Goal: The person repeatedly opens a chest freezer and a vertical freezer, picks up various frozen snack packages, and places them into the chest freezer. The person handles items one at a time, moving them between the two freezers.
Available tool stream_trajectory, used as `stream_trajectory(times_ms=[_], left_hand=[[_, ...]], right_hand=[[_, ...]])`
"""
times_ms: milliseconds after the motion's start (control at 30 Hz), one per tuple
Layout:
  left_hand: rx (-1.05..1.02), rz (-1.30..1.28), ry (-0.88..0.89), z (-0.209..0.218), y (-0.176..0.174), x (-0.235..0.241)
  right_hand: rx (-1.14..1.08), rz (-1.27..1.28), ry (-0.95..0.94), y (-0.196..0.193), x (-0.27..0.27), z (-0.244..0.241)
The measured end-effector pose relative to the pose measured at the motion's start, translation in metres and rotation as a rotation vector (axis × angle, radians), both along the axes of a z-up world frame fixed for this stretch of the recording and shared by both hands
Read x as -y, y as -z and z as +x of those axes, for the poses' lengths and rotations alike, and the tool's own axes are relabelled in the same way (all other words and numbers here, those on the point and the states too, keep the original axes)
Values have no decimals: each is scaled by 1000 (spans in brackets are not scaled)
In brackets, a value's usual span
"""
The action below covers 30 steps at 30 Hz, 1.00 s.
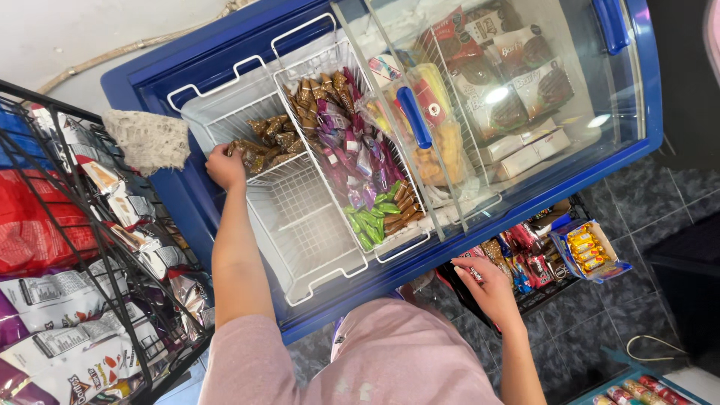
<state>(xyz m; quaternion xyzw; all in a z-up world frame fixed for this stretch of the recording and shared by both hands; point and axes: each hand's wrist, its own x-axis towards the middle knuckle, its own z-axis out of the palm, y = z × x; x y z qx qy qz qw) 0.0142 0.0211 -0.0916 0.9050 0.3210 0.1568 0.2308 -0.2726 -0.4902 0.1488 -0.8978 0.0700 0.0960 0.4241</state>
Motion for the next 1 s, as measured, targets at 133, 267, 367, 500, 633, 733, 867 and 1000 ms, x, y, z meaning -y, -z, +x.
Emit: stream_trajectory(times_ms=[133, 267, 367, 500, 633, 733, 867, 1000], left_hand=[[-40, 15, -22, -2, 2, 2], [-72, 34, -64, -5, -10, 7], [-86, 58, -79, -9, -25, 15], [-55, 107, -121, -7, -31, 19], [-17, 101, -146, -9, -32, 11], [130, 154, -70, -25, -46, 44], [364, -60, 546, -98, -61, 142], [255, -273, 937, -220, -70, 262]], right_hand=[[7, -6, -10, -3, 1, -2], [21, 2, -1, -6, 2, -4], [25, 12, 8, -8, 4, -7], [28, 18, 21, -7, 6, -10], [44, 21, 20, -1, 8, -12], [76, 39, 35, 2, 14, -17], [93, 95, 56, 6, 14, -30], [51, 334, 186, 68, 26, -64]])
